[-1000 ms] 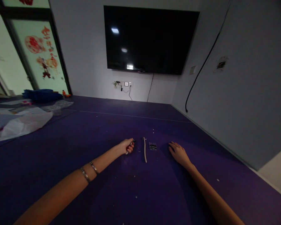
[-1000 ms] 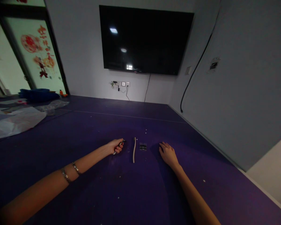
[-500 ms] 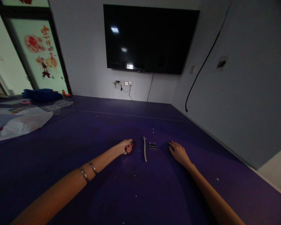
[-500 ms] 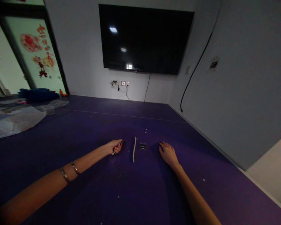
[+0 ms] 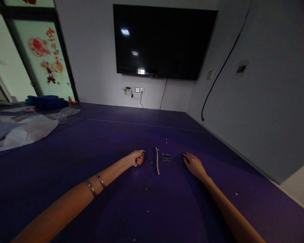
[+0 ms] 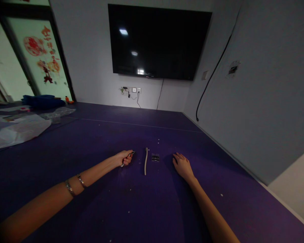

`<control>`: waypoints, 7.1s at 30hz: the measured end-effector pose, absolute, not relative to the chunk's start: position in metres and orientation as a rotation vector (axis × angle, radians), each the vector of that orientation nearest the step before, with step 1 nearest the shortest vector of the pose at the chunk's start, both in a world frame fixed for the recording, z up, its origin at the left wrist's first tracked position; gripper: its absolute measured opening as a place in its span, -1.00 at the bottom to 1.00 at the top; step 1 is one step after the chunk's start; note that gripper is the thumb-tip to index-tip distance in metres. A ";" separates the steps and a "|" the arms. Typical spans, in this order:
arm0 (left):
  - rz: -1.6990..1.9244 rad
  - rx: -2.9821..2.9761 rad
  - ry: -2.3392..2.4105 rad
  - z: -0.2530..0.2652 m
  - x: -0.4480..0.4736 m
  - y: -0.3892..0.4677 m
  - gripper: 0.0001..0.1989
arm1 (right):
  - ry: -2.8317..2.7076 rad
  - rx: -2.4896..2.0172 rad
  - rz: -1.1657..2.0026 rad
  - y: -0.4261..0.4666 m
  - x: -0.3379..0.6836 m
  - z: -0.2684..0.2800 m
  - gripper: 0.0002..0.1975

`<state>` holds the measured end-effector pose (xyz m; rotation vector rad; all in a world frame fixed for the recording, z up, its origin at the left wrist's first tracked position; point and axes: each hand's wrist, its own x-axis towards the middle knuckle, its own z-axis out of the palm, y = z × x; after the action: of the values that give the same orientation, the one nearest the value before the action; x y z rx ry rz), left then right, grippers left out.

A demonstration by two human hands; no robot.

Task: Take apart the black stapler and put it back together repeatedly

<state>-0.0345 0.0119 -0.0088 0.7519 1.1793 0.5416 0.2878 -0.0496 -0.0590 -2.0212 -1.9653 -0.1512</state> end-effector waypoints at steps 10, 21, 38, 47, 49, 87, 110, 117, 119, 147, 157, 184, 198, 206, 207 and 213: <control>0.571 0.812 1.152 -0.012 -0.037 0.014 -0.64 | -1.953 -2.020 -0.151 -0.047 0.290 -0.064 -0.55; 0.751 1.123 0.978 0.010 -0.028 0.019 -0.65 | -1.969 -2.039 -0.172 -0.052 0.284 -0.056 -0.55; 0.816 1.370 0.913 0.029 -0.016 -0.002 -0.82 | -1.944 -2.035 -0.139 -0.051 0.283 -0.057 -0.56; 0.781 1.503 0.842 0.046 -0.024 -0.015 -0.84 | -1.957 -2.015 -0.143 -0.050 0.286 -0.058 -0.56; 0.805 1.504 0.859 0.046 -0.024 -0.015 -0.83 | -1.959 -2.015 -0.138 -0.051 0.286 -0.057 -0.56; 0.981 1.522 0.802 0.046 -0.018 -0.023 -0.75 | -2.211 -2.065 -0.080 -0.075 0.121 -0.002 -0.57; 1.003 1.649 0.696 0.043 -0.018 -0.024 -0.80 | -1.838 -1.301 0.447 -0.090 0.248 0.073 -0.61; 0.968 1.574 0.665 0.040 -0.016 -0.025 -0.77 | -2.052 -1.202 0.341 -0.107 0.226 0.090 -0.71; 0.965 1.584 0.655 0.040 -0.016 -0.026 -0.78 | -2.097 -1.164 0.312 -0.109 0.222 0.090 -0.71; 1.066 1.673 0.714 0.044 -0.014 -0.031 -0.79 | -2.142 -1.137 0.138 -0.113 0.225 0.091 -0.71; 1.084 1.694 0.758 0.042 -0.013 -0.029 -0.80 | -2.148 -1.077 0.062 -0.113 0.222 0.091 -0.71; 1.139 1.700 0.726 0.042 -0.015 -0.032 -0.80 | -2.137 -1.059 0.106 -0.114 0.222 0.093 -0.71; 1.146 1.708 0.698 0.044 -0.015 -0.037 -0.80 | -2.174 -1.049 0.132 -0.117 0.219 0.097 -0.72; 1.152 1.699 0.719 0.046 -0.016 -0.036 -0.80 | -2.143 -1.060 0.159 -0.114 0.222 0.097 -0.73; 1.151 1.702 0.720 0.047 -0.016 -0.037 -0.80 | -2.152 -1.046 0.183 -0.114 0.222 0.097 -0.73; 1.149 1.681 0.707 0.049 -0.016 -0.039 -0.81 | -2.086 -1.072 0.214 -0.109 0.229 0.093 -0.75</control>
<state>-0.0155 -0.0389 0.0488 1.6814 0.7074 1.1491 0.2286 -0.1094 0.0925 -1.0716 -2.0863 0.2136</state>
